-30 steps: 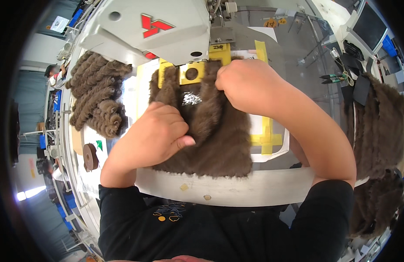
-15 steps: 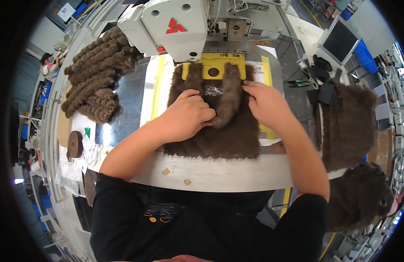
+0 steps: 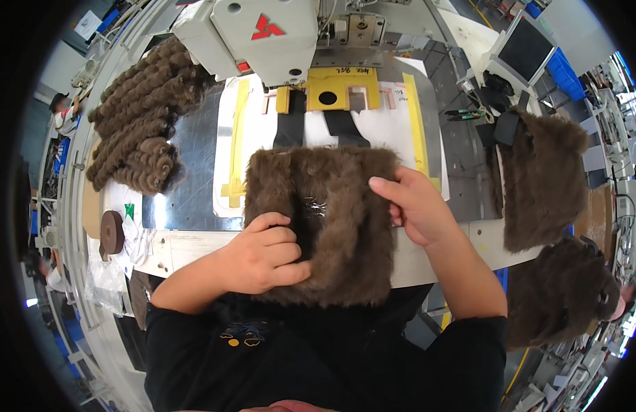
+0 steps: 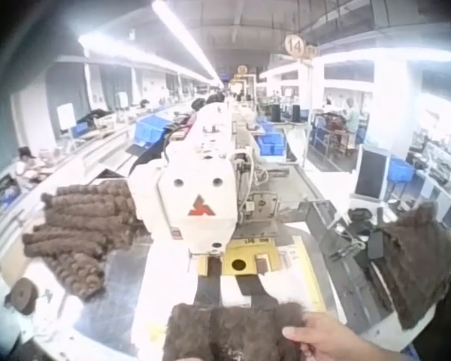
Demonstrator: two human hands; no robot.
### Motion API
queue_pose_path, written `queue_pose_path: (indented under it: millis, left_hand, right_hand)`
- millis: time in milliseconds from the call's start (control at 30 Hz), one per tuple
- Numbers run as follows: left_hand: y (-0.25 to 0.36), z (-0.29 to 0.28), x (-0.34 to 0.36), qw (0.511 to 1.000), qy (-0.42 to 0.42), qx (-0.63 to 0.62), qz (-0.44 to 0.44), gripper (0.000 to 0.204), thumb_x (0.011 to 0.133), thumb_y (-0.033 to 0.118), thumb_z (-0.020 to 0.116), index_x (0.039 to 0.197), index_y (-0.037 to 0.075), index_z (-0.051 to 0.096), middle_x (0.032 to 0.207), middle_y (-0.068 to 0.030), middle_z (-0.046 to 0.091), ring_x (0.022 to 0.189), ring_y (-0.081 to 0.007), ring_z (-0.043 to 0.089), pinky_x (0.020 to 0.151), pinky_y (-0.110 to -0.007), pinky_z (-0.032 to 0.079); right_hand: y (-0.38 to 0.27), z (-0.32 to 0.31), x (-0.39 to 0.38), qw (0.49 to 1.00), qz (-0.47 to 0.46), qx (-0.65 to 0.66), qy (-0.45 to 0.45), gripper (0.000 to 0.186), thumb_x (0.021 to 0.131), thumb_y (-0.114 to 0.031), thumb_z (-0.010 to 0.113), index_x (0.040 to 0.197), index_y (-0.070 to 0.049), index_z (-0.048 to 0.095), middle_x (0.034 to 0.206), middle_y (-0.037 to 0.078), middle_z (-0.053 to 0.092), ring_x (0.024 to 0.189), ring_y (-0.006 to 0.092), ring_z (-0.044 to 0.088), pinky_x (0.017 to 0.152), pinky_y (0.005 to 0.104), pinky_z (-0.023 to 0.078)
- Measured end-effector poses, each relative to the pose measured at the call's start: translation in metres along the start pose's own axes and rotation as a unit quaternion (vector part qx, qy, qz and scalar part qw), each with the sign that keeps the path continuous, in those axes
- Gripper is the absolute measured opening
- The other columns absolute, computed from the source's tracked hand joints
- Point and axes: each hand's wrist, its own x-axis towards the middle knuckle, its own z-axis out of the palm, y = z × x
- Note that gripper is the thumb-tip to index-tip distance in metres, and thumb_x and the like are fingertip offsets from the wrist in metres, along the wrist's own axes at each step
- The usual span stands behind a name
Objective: Sewing strips of fur onto a fabric backing using an industrial sewing machine.
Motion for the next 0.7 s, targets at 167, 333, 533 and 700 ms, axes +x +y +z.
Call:
queue_pose_path:
  millis: [167, 333, 533, 700]
  left_hand:
    - [-0.023, -0.004, -0.022, 0.986, 0.121, -0.063, -0.093, 0.062, 0.086, 0.06, 0.073, 0.116, 0.006, 0.069, 0.098, -0.0099, 0.061, 0.096, -0.0292, 0.059, 0.091, -0.042, 0.046]
    - [-0.051, -0.025, -0.046, 0.835, 0.238, -0.179, -0.462, 0.059, 0.08, 0.031, 0.087, 0.122, -0.004, 0.066, 0.112, -0.0116, 0.071, 0.102, -0.0244, 0.066, 0.092, -0.038, 0.052]
    - [-0.043, -0.017, -0.049, 0.699, 0.201, -0.559, -0.398, 0.04, 0.081, -0.003, 0.082, 0.119, -0.005, 0.069, 0.111, -0.0077, 0.074, 0.101, -0.0155, 0.068, 0.089, -0.031, 0.056]
    - [-0.034, -0.005, -0.045, 0.715, 0.259, -0.515, -0.396, 0.027, 0.083, -0.006, 0.079, 0.11, -0.005, 0.072, 0.104, -0.0082, 0.075, 0.096, -0.0143, 0.069, 0.086, -0.029, 0.056]
  right_hand:
    - [0.011, 0.033, 0.003, 0.98, -0.196, 0.018, -0.036, 0.029, 0.093, -0.007, 0.075, 0.118, 0.005, 0.067, 0.105, 0.002, 0.07, 0.09, 0.012, 0.065, 0.083, 0.029, 0.054]
    - [0.015, 0.029, -0.007, 0.965, -0.24, -0.095, -0.039, 0.025, 0.093, -0.006, 0.073, 0.115, 0.005, 0.069, 0.102, 0.004, 0.071, 0.094, 0.0112, 0.064, 0.085, 0.0283, 0.052]
    - [0.008, 0.035, -0.018, 0.96, -0.251, -0.081, -0.094, 0.026, 0.092, -0.005, 0.073, 0.116, 0.005, 0.07, 0.103, 0.003, 0.072, 0.098, 0.011, 0.064, 0.088, 0.0275, 0.051]
    - [-0.018, 0.041, -0.017, 0.953, -0.287, -0.063, -0.079, 0.036, 0.089, -0.007, 0.075, 0.123, 0.005, 0.07, 0.114, 0.009, 0.073, 0.105, 0.0151, 0.066, 0.096, 0.0289, 0.05]
